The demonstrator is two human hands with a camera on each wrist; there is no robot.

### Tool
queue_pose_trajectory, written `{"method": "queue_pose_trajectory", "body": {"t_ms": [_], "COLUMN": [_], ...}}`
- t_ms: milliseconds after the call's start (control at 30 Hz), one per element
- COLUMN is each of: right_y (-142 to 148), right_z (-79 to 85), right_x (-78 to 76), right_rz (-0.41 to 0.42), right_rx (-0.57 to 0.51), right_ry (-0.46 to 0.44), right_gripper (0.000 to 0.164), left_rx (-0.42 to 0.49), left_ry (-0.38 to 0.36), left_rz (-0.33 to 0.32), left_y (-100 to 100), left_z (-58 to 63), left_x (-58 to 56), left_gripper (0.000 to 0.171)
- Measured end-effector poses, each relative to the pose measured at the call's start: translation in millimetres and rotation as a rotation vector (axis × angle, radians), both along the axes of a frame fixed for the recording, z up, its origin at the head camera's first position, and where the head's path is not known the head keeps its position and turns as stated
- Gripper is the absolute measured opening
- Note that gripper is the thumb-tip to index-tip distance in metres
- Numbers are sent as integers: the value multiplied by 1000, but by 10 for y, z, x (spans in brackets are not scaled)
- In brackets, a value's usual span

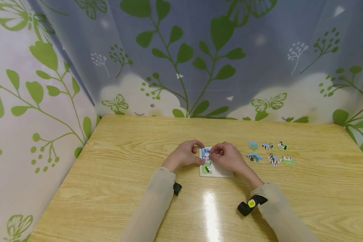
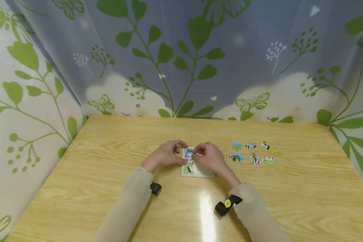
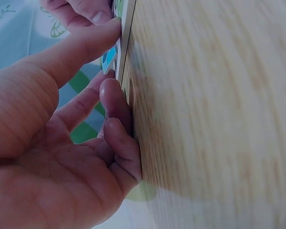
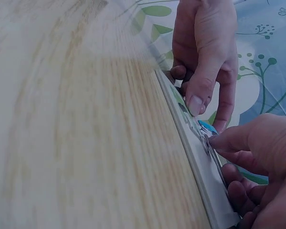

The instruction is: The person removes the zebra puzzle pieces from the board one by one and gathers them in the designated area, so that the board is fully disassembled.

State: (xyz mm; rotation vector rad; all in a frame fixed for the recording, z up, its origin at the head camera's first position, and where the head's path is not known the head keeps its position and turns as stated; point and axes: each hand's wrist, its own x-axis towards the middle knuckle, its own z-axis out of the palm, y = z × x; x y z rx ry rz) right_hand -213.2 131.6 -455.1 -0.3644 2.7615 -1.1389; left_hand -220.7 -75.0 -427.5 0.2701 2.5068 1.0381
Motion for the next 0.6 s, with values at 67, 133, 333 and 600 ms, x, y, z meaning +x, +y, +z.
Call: {"method": "queue_pose_trajectory", "body": {"t_ms": [67,133,333,600], "right_y": [-7,-13,-28,0], "right_z": [6,11,13,26], "right_x": [3,7,20,39], "right_rz": [-11,-17,-41,-53], "right_rx": [-31,-63,-120,-150], "right_ry": [-23,-44,-88,-82], "right_gripper": [12,12,12,14], "left_rx": [4,4,-4,4], "left_ry": [-4,-9,-22,-31], "left_rz": [6,13,27,30], "left_y": [6,10,8,4], "left_z": [0,-1,-8,-18], "left_x": [-3,-6,-6,4], "left_gripper": [50,50,52,52]}}
